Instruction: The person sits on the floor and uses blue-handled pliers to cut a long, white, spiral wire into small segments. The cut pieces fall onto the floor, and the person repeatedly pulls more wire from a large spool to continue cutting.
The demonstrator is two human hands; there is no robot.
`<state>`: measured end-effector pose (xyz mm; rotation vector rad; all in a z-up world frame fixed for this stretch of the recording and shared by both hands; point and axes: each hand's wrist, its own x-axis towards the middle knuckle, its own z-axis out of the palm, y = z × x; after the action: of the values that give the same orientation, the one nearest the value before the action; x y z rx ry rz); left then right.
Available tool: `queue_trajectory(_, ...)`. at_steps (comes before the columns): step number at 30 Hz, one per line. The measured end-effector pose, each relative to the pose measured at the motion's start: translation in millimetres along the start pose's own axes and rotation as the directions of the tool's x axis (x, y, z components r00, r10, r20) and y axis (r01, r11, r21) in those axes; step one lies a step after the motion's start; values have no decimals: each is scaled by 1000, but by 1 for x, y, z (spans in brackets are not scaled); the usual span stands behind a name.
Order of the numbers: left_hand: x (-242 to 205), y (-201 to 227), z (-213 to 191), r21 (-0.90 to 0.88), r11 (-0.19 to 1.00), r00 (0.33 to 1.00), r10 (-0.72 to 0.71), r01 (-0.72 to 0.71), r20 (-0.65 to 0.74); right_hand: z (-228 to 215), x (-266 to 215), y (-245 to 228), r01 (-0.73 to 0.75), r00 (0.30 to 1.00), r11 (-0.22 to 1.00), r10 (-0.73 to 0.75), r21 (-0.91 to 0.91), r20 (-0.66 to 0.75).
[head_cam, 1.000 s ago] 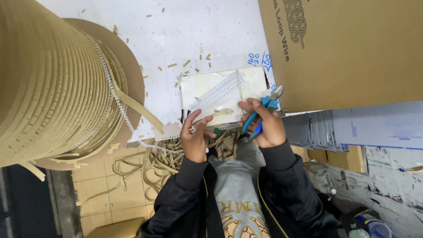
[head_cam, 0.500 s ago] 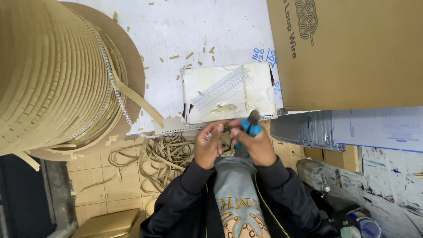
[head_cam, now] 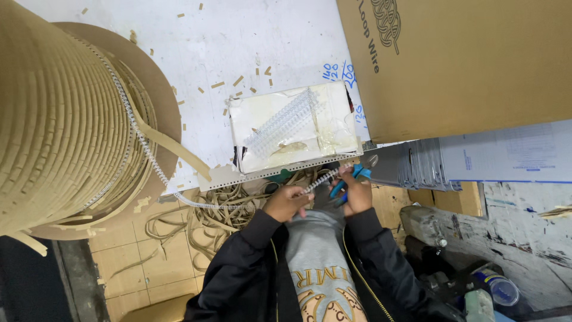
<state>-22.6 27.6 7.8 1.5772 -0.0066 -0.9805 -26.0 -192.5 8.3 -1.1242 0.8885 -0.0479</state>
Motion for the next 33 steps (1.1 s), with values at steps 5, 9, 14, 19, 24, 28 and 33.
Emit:
queue_trajectory(5, 1, -40, -22, -111, 994, 999, -2, -3, -41, -11, 50, 16, -26, 991, 998, 34, 63, -132)
queue_trajectory(9, 6, -43, -37, -221, 975, 990, 0, -31, -141, -10, 66, 20, -54, 984, 997, 62, 53, -167)
queue_trajectory(14, 40, -81, -38, -245, 966, 935, -158, 79, -319, -11, 76, 31, -124, 973, 986, 143, 111, -183)
queue_trajectory(19, 50, -69, -26, -314, 946, 872, -218, 79, -438, 0, 55, 18, -144, 970, 982, 165, 123, -178)
queue_trajectory(24, 41, -49, -19, -323, 940, 835, -265, 111, -482, -13, 33, 28, -20, 997, 968, 0, -250, -79)
queue_trajectory(28, 38, -45, -12, -434, 898, 858, -282, 79, -429, -10, 6, 46, 165, 954, 817, 9, -552, 298)
queue_trajectory(33, 54, -57, -2, -663, 746, 868, -289, -61, -405, 20, 13, 58, 396, 828, 287, 299, -873, 474)
